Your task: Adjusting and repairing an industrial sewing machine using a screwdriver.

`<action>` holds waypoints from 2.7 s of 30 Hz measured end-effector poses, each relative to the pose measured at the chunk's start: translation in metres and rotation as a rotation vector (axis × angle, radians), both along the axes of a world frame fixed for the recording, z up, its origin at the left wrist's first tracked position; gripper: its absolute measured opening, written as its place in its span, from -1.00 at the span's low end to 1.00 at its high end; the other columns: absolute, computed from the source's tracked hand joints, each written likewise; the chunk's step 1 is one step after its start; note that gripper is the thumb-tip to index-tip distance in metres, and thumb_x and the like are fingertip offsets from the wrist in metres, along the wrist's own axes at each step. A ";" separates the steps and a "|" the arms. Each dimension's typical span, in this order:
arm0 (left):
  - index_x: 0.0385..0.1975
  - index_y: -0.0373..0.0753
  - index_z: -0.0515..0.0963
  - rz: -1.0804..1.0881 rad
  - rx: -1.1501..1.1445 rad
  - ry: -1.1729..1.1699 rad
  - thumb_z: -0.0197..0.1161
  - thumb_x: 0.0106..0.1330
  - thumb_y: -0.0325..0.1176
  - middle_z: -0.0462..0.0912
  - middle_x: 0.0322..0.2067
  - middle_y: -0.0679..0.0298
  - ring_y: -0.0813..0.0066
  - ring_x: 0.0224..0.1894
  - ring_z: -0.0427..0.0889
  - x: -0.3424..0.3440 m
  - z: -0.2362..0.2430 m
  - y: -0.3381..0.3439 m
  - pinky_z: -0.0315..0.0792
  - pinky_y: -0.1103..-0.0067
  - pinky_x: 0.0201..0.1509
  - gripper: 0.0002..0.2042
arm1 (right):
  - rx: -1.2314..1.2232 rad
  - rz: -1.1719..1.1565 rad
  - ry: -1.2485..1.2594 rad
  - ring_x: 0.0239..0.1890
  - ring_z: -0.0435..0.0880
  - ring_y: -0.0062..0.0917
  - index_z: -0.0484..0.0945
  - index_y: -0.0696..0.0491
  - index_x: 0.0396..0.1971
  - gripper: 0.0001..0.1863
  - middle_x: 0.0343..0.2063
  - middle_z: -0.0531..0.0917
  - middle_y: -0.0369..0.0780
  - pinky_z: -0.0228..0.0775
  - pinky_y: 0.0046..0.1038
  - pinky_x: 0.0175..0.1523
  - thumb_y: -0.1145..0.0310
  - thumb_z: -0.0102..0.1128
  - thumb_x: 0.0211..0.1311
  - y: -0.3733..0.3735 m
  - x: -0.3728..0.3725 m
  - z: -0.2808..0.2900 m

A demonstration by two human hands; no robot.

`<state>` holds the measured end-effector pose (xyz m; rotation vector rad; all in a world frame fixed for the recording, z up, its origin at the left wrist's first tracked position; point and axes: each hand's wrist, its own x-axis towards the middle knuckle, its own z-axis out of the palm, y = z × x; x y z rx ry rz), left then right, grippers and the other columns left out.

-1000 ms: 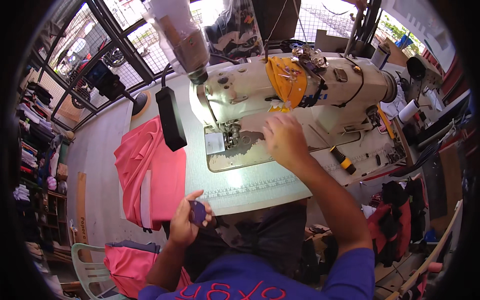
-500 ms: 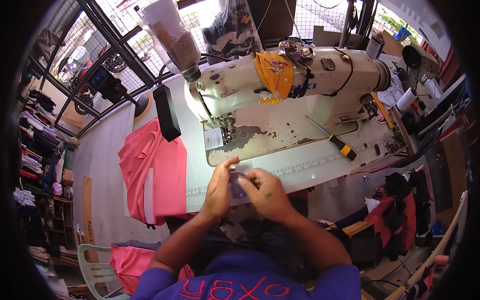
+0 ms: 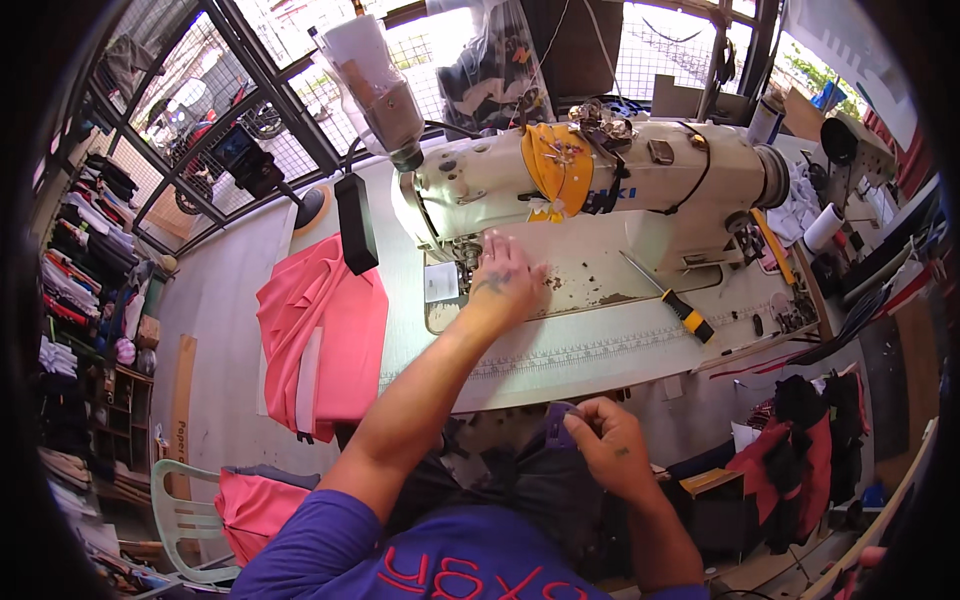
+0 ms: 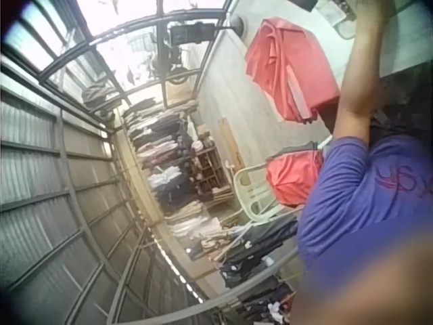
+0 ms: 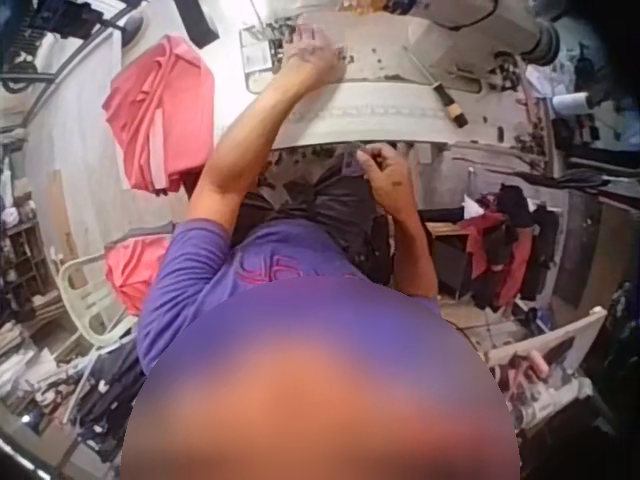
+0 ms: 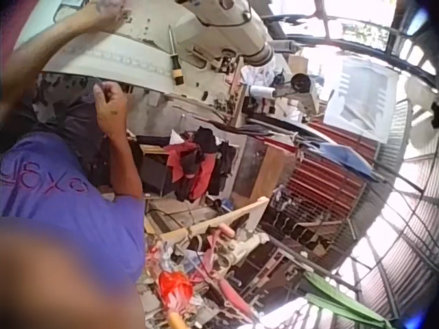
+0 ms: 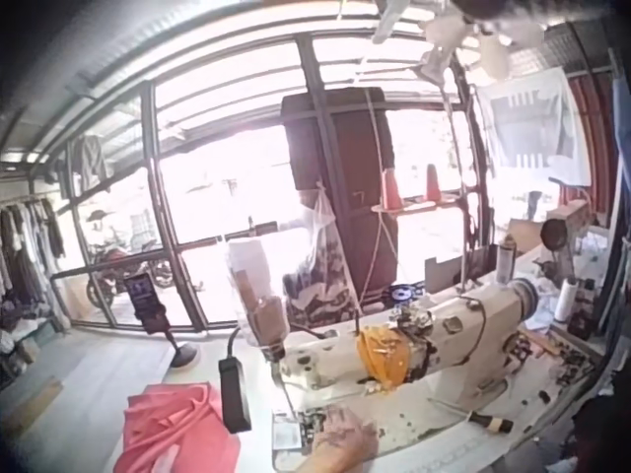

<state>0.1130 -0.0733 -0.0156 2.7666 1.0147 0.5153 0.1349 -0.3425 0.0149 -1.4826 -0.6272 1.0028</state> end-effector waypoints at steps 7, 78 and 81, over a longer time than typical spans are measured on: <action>0.12 -0.39 0.39 -0.514 -0.046 0.034 0.19 0.32 -0.19 0.39 0.18 -0.11 -0.01 0.25 0.37 -0.136 0.030 -0.044 0.25 0.26 0.33 -0.52 | 0.042 0.050 -0.088 -0.44 0.46 -0.79 0.50 0.17 -0.29 -0.91 -0.48 0.54 -0.39 0.31 -0.68 -0.33 0.52 0.21 0.26 -0.008 -0.012 -0.008; 0.28 -0.20 0.31 -0.122 -0.948 -0.596 -0.12 0.46 -0.06 0.32 0.27 0.06 0.18 0.27 0.34 -0.173 -0.232 -0.010 0.28 0.32 0.30 -0.50 | 0.104 0.041 -1.050 -0.16 0.65 -0.21 0.54 0.23 -0.34 -0.83 -0.17 0.61 -0.04 0.51 -0.38 -0.08 0.69 0.15 0.02 0.146 0.038 -0.004; 0.27 -0.20 0.31 -0.144 -0.911 -0.574 -0.13 0.46 -0.06 0.33 0.26 0.06 0.18 0.26 0.35 -0.168 -0.226 -0.009 0.29 0.32 0.30 -0.51 | 0.050 0.026 -1.055 -0.14 0.63 -0.20 0.52 0.23 -0.28 -0.82 -0.16 0.59 -0.03 0.49 -0.36 -0.07 0.63 0.17 0.05 0.146 0.035 -0.004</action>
